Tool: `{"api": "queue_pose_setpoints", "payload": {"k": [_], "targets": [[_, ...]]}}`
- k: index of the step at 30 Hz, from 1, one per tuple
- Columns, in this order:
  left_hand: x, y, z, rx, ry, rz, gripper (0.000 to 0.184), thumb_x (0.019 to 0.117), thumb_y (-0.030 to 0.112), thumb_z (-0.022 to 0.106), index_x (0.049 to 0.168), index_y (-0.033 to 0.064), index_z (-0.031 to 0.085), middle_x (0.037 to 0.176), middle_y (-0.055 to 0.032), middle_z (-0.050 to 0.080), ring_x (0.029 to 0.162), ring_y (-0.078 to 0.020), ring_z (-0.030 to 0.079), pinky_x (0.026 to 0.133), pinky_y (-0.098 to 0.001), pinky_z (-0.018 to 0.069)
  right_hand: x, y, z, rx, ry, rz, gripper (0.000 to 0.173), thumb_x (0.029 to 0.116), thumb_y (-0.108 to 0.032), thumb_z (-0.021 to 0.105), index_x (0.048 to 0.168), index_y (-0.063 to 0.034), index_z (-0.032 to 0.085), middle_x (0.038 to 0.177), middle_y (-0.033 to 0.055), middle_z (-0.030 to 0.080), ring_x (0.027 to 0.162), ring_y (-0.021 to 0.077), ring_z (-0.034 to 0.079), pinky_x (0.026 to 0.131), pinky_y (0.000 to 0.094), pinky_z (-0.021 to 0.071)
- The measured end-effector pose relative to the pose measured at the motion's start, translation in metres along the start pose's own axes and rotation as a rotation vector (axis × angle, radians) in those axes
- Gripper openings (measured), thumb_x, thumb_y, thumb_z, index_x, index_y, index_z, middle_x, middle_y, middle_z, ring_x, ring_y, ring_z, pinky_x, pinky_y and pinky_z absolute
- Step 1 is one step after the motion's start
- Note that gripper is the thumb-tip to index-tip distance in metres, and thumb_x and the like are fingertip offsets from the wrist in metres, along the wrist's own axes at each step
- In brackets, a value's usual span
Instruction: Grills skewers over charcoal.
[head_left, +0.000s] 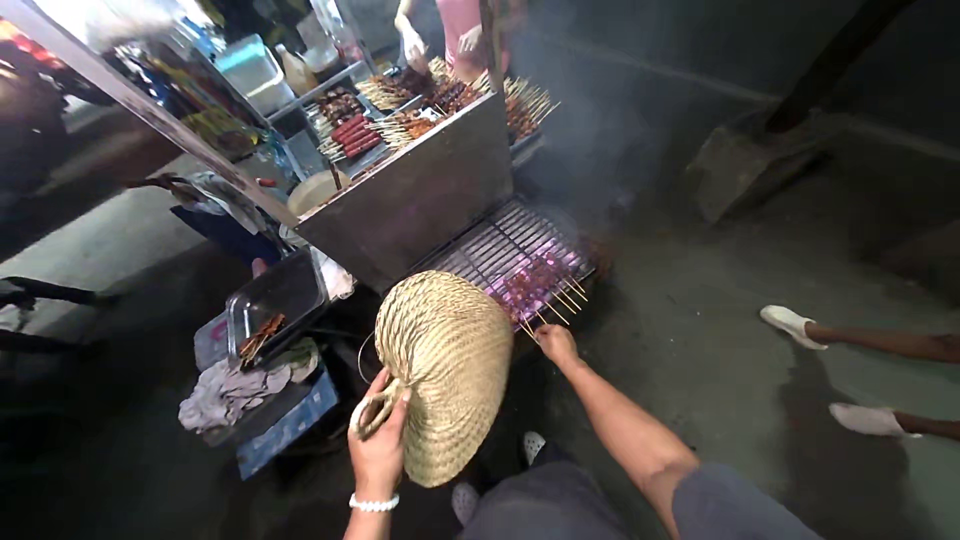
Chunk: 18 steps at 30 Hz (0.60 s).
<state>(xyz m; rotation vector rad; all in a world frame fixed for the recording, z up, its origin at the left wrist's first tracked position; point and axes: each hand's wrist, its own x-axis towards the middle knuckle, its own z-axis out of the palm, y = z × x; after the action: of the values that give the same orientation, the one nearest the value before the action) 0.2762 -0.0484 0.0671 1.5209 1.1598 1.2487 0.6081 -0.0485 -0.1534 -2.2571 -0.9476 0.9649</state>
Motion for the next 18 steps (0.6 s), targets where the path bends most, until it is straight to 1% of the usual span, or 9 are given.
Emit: {"api": "queue_pose_setpoints", "payload": {"k": [2, 3, 7, 10, 12, 15, 16, 17, 18], "targets": [[-0.001, 0.000, 0.000, -0.019, -0.011, 0.008, 0.052, 0.0843, -0.008, 0.068, 0.135, -0.0109, 0.056, 0.130, -0.0140, 0.067, 0.115, -0.0133, 0.067, 0.100, -0.0271, 0.0553, 0.001, 0.002, 0.002, 0.052, -0.044, 0.003, 0.031, 0.1047, -0.030, 0.056, 0.117, -0.0096, 0.075, 0.118, 0.0154, 0.073, 0.116, 0.0323, 0.067, 0.102, 0.0550, 0.0502], [-0.002, 0.000, -0.001, -0.022, -0.021, 0.015, 0.052, 0.0844, -0.008, 0.068, 0.135, -0.0109, 0.056, 0.130, -0.0137, 0.067, 0.115, -0.0132, 0.067, 0.100, -0.0270, 0.0554, 0.000, 0.003, 0.003, 0.062, -0.047, 0.000, 0.031, 0.1049, -0.030, 0.056, 0.117, -0.0092, 0.075, 0.119, 0.0158, 0.073, 0.116, 0.0324, 0.067, 0.102, 0.0550, 0.0500], [-0.001, 0.000, -0.004, -0.038, 0.005, -0.020, 0.054, 0.0822, -0.009, 0.069, 0.135, -0.0099, 0.056, 0.128, -0.0130, 0.068, 0.111, -0.0132, 0.068, 0.096, -0.0273, 0.0571, -0.002, 0.005, 0.004, 0.074, 0.019, -0.010, 0.024, 0.1004, -0.021, 0.059, 0.113, -0.0100, 0.076, 0.114, 0.0145, 0.074, 0.112, 0.0322, 0.069, 0.099, 0.0560, 0.0524], [-0.002, 0.000, -0.003, 0.087, 0.037, 0.046, 0.050, 0.0855, -0.006, 0.068, 0.133, -0.0111, 0.057, 0.133, -0.0151, 0.066, 0.117, -0.0107, 0.066, 0.101, -0.0242, 0.0532, -0.002, 0.005, 0.004, 0.075, 0.002, 0.010, 0.029, 0.1040, -0.026, 0.055, 0.118, -0.0106, 0.075, 0.118, 0.0143, 0.074, 0.115, 0.0312, 0.068, 0.101, 0.0549, 0.0515], [-0.002, 0.001, 0.000, 0.085, 0.019, 0.058, 0.049, 0.0849, -0.006, 0.068, 0.132, -0.0115, 0.057, 0.132, -0.0150, 0.066, 0.117, -0.0107, 0.066, 0.101, -0.0241, 0.0536, -0.001, 0.006, 0.004, 0.065, -0.057, 0.011, 0.031, 0.1050, -0.028, 0.054, 0.120, -0.0094, 0.074, 0.120, 0.0159, 0.073, 0.117, 0.0326, 0.067, 0.102, 0.0555, 0.0507], [0.002, 0.003, 0.003, -0.024, -0.010, -0.007, 0.054, 0.0821, -0.008, 0.069, 0.135, -0.0103, 0.055, 0.129, -0.0139, 0.067, 0.112, -0.0134, 0.068, 0.096, -0.0275, 0.0570, 0.000, 0.006, 0.005, 0.092, -0.091, 0.006, 0.028, 0.1029, -0.022, 0.055, 0.116, -0.0073, 0.075, 0.115, 0.0171, 0.073, 0.109, 0.0324, 0.069, 0.096, 0.0549, 0.0531], [0.003, 0.004, 0.003, -0.027, -0.001, -0.006, 0.054, 0.0821, -0.009, 0.068, 0.135, -0.0102, 0.055, 0.129, -0.0137, 0.067, 0.112, -0.0132, 0.068, 0.096, -0.0273, 0.0571, 0.001, 0.007, 0.007, 0.133, -0.084, 0.014, 0.029, 0.1040, -0.022, 0.053, 0.117, -0.0073, 0.074, 0.112, 0.0163, 0.074, 0.104, 0.0307, 0.070, 0.093, 0.0531, 0.0547], [0.004, 0.005, 0.003, -0.022, 0.008, 0.002, 0.053, 0.0827, -0.009, 0.067, 0.135, -0.0106, 0.055, 0.129, -0.0137, 0.067, 0.112, -0.0129, 0.068, 0.097, -0.0270, 0.0568, 0.002, 0.008, 0.010, 0.197, -0.071, 0.023, 0.032, 0.1068, -0.024, 0.049, 0.118, -0.0068, 0.073, 0.109, 0.0151, 0.074, 0.095, 0.0282, 0.071, 0.087, 0.0499, 0.0570], [0.004, 0.005, 0.003, -0.008, 0.015, 0.016, 0.052, 0.0836, -0.009, 0.067, 0.134, -0.0111, 0.055, 0.130, -0.0138, 0.067, 0.113, -0.0124, 0.067, 0.098, -0.0265, 0.0562, 0.002, 0.009, 0.012, 0.266, -0.063, 0.045, 0.037, 0.1101, -0.029, 0.044, 0.121, -0.0064, 0.072, 0.108, 0.0138, 0.074, 0.089, 0.0259, 0.071, 0.083, 0.0470, 0.0576]]}}
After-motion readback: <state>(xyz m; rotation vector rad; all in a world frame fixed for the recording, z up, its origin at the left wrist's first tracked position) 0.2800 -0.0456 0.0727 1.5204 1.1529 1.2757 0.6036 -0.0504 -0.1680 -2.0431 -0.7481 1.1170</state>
